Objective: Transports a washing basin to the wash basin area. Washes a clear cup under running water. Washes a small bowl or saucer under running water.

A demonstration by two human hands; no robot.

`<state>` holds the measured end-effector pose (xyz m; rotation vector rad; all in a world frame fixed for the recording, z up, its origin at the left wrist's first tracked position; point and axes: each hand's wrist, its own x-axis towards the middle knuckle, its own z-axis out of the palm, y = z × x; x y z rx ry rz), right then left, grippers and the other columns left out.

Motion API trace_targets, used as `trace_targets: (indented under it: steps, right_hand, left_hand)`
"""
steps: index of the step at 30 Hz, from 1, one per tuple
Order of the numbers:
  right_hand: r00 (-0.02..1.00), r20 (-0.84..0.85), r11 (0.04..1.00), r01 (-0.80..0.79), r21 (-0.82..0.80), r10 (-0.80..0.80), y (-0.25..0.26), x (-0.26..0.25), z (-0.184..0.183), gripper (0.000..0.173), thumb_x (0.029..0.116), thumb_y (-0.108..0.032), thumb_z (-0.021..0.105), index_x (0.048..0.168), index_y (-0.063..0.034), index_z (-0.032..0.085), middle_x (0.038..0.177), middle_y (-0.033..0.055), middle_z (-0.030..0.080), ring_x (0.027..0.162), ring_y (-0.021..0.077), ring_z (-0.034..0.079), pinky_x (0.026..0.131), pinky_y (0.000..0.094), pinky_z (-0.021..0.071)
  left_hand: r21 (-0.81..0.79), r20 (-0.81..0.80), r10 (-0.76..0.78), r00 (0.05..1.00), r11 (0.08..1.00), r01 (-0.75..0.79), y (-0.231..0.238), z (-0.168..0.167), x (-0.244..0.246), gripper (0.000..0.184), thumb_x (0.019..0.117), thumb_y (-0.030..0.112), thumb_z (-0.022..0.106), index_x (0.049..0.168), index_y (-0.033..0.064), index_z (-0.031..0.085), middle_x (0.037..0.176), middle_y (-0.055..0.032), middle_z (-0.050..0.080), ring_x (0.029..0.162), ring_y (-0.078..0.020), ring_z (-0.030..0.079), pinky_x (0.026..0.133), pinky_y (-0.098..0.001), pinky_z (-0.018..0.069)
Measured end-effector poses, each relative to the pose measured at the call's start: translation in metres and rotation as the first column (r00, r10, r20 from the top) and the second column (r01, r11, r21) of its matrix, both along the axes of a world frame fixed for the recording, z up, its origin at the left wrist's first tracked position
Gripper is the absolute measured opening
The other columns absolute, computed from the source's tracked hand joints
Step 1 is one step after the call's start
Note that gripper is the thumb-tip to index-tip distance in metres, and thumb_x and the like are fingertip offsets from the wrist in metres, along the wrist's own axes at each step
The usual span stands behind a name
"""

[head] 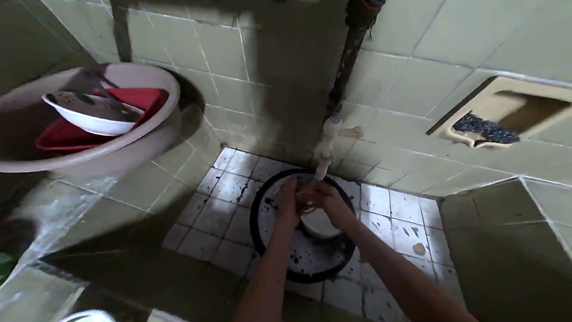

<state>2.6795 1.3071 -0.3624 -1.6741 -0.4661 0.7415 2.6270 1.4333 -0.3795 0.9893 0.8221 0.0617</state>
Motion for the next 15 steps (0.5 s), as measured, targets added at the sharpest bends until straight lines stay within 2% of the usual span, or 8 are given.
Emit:
trace_targets:
  steps: [1, 3, 4, 8, 10, 12, 13, 15]
  right_hand:
    - [0.999, -0.018, 0.999, 0.048, -0.022, -0.049, -0.003, 0.008, 0.000, 0.025, 0.1077, -0.019, 0.050, 0.124, -0.0046, 0.062, 0.098, 0.0061, 0.068, 0.079, 0.0118, 0.064, 0.071, 0.0310, 0.0559]
    - [0.987, -0.033, 0.986, 0.157, -0.059, -0.159, -0.001, 0.024, 0.005, 0.023, 0.1081, -0.023, 0.048, 0.115, -0.0084, 0.064, 0.075, 0.0007, 0.064, 0.057, 0.0060, 0.056, 0.050, 0.0221, 0.0468]
    - [0.983, -0.036, 0.981, 0.176, -0.088, -0.179, 0.001, 0.029, 0.009, 0.025, 0.1087, -0.023, 0.046, 0.108, -0.0079, 0.065, 0.067, 0.0000, 0.061, 0.050, 0.0051, 0.052, 0.044, 0.0202, 0.0416]
    - [1.000, -0.007, 0.985, 0.016, -0.169, -0.018, 0.004, 0.035, 0.029, 0.031, 0.1096, -0.026, 0.045, 0.093, -0.0079, 0.064, 0.061, -0.0028, 0.052, 0.047, 0.0047, 0.047, 0.044, 0.0197, 0.0416]
    - [0.982, 0.181, 0.950, 0.003, -0.311, 0.056, 0.008, 0.030, 0.037, 0.033, 0.1094, -0.033, 0.047, 0.097, -0.0070, 0.064, 0.070, 0.0028, 0.055, 0.056, 0.0110, 0.052, 0.050, 0.0269, 0.0447]
    - [0.902, 0.426, 0.877, 0.145, -0.458, 0.073, 0.020, 0.018, 0.040, 0.042, 0.1090, -0.036, 0.049, 0.115, 0.0019, 0.066, 0.101, 0.0220, 0.067, 0.091, 0.0366, 0.066, 0.077, 0.0556, 0.0528]
    - [0.835, 0.548, 0.848, 0.257, -0.465, 0.048, 0.026, 0.009, 0.034, 0.043, 0.1082, -0.034, 0.052, 0.120, 0.0046, 0.066, 0.116, 0.0263, 0.066, 0.108, 0.0446, 0.064, 0.086, 0.0625, 0.0511]
    - [0.679, 0.730, 0.845, 0.433, -0.313, -0.077, 0.036, -0.007, 0.015, 0.036, 0.1048, -0.024, 0.057, 0.120, 0.0072, 0.066, 0.124, 0.0292, 0.062, 0.117, 0.0494, 0.058, 0.091, 0.0641, 0.0488]
  left_hand:
    - [0.003, 0.019, -0.030, 0.999, 1.000, 0.029, -0.004, 0.002, 0.000, 0.056, 0.1043, 0.047, 0.054, 0.147, 0.0112, 0.046, 0.117, -0.0178, 0.064, 0.089, -0.0254, 0.064, 0.076, -0.0415, 0.0556]
    - [0.062, 0.055, -0.109, 0.992, 0.992, 0.106, -0.005, 0.010, 0.000, 0.046, 0.1029, 0.038, 0.060, 0.140, 0.0108, 0.055, 0.110, -0.0167, 0.065, 0.081, -0.0235, 0.064, 0.069, -0.0378, 0.0563]
    - [0.051, 0.060, -0.177, 0.982, 0.983, 0.174, -0.002, 0.012, -0.001, 0.046, 0.1028, 0.038, 0.061, 0.140, 0.0114, 0.056, 0.110, -0.0172, 0.066, 0.081, -0.0250, 0.066, 0.069, -0.0396, 0.0575]
    - [-0.106, 0.067, -0.342, 0.937, 0.932, 0.347, 0.001, 0.014, -0.004, 0.054, 0.1058, 0.049, 0.048, 0.147, 0.0136, 0.047, 0.111, -0.0186, 0.066, 0.082, -0.0276, 0.069, 0.071, -0.0413, 0.0598]
    - [-0.164, 0.089, -0.331, 0.939, 0.925, 0.342, 0.004, 0.011, -0.005, 0.053, 0.1066, 0.050, 0.045, 0.145, 0.0134, 0.048, 0.110, -0.0181, 0.066, 0.082, -0.0280, 0.069, 0.071, -0.0414, 0.0603]
    - [-0.154, 0.084, -0.230, 0.970, 0.958, 0.240, -0.003, 0.006, 0.000, 0.055, 0.1046, 0.053, 0.048, 0.142, 0.0113, 0.049, 0.107, -0.0179, 0.066, 0.081, -0.0291, 0.069, 0.069, -0.0434, 0.0603]
    - [-0.124, 0.098, -0.178, 0.979, 0.974, 0.190, -0.008, 0.003, 0.001, 0.062, 0.1030, 0.056, 0.050, 0.149, 0.0157, 0.042, 0.116, -0.0184, 0.065, 0.090, -0.0305, 0.068, 0.074, -0.0458, 0.0590]
    - [-0.010, 0.151, -0.068, 0.986, 0.997, 0.070, -0.019, -0.005, 0.003, 0.063, 0.1032, 0.052, 0.052, 0.154, 0.0189, 0.034, 0.131, -0.0163, 0.060, 0.107, -0.0286, 0.063, 0.084, -0.0467, 0.0552]
